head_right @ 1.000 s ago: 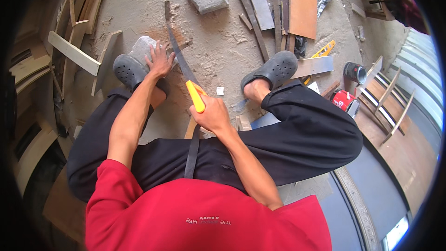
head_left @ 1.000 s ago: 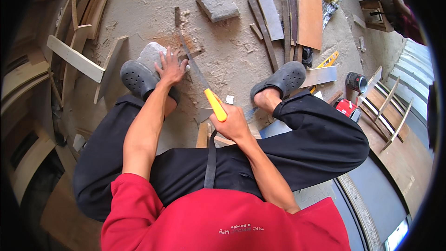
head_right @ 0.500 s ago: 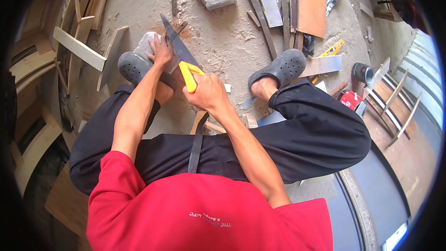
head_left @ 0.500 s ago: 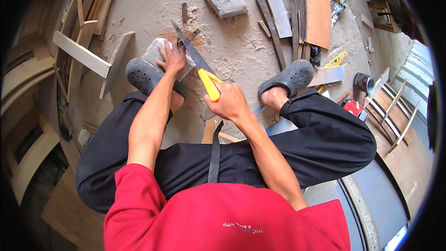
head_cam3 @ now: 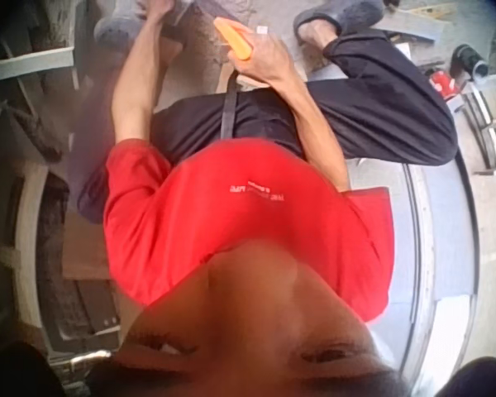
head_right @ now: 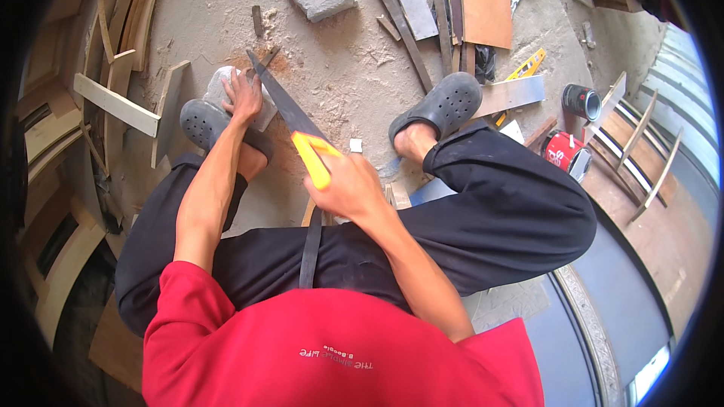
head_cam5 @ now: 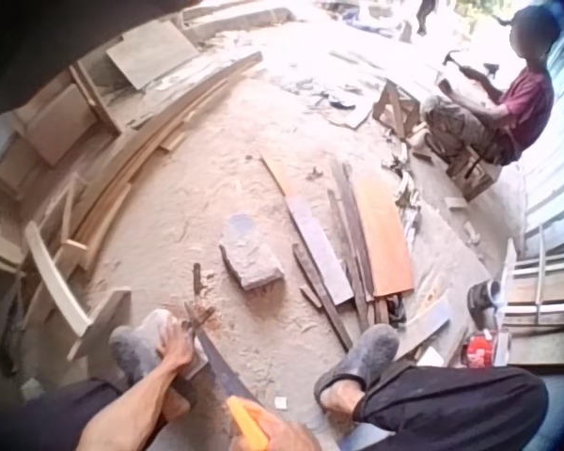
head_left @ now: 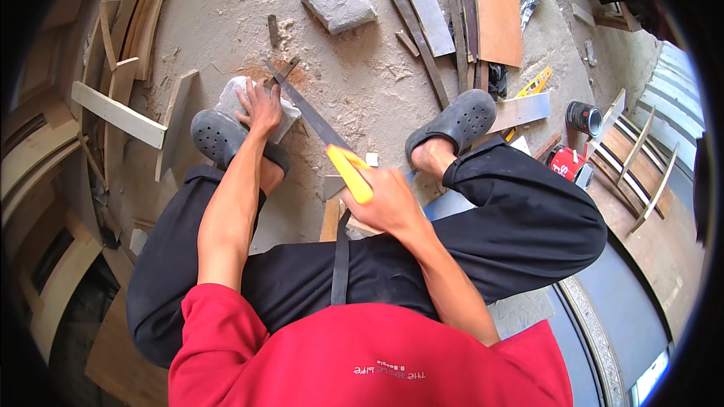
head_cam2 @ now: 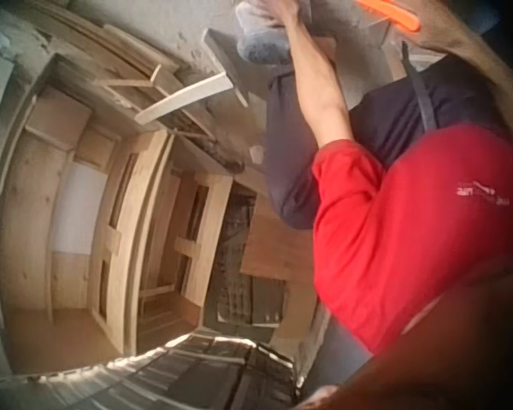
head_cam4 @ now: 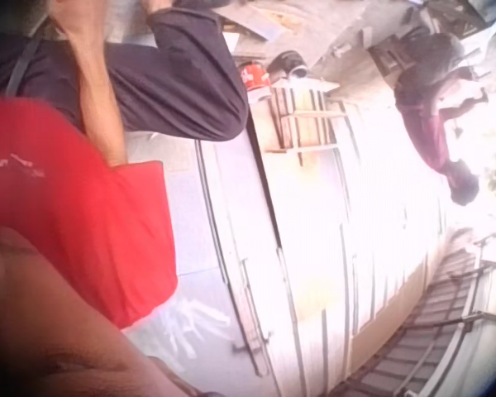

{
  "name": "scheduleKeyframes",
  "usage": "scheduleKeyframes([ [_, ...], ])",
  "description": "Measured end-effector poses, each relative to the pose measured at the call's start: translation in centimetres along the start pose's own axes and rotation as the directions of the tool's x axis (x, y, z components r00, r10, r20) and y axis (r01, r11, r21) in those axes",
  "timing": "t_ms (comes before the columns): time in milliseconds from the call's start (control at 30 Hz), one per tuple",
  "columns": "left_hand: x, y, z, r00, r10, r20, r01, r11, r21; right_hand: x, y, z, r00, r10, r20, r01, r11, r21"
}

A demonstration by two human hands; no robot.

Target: The person sits on the floor and uses a hand saw to cut a small piece of wood held between their feet. After cutting, they place the saw down and pick up two pieces of wood to fit them together.

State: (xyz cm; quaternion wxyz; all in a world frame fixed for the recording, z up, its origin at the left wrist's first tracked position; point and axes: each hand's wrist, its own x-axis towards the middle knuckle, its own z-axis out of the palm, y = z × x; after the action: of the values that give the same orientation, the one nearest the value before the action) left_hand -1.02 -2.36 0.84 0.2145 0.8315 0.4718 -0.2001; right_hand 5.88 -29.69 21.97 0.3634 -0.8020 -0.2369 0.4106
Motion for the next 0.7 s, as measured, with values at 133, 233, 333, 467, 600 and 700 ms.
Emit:
scheduleKeyframes([
  [133,0.4,0.6,-0.3,0.999,0.037,-0.028,-0.037,0.999,-0.011,2.8,1.7,1.7,0.995,-0.071,-0.076,0.071,0.997,0.001],
  [233,1.2,0.4,0.0,0.998,0.030,-0.050,-0.031,0.999,-0.020,6.3,1.8,2.4,0.997,-0.039,-0.059,0.038,0.999,-0.012],
  [333,0.9,-0.6,0.4,0.999,0.000,-0.038,-0.001,1.000,-0.023,1.8,1.1,0.3,0.996,-0.093,-0.013,0.092,0.995,-0.049],
  [467,1.0,-0.5,0.5,0.998,0.053,-0.038,-0.054,0.998,-0.012,3.2,1.1,1.2,0.995,-0.087,-0.043,0.084,0.994,-0.064],
  [600,1.9,-0.8,1.1,0.995,0.059,-0.078,-0.058,0.998,0.010,8.1,0.1,2.7,1.000,-0.007,0.018,0.009,0.993,-0.115],
  [700,1.3,-0.7,0.7,0.997,0.047,-0.065,-0.048,0.999,-0.017,3.2,-0.3,0.6,0.995,-0.083,-0.060,0.080,0.996,-0.051],
])
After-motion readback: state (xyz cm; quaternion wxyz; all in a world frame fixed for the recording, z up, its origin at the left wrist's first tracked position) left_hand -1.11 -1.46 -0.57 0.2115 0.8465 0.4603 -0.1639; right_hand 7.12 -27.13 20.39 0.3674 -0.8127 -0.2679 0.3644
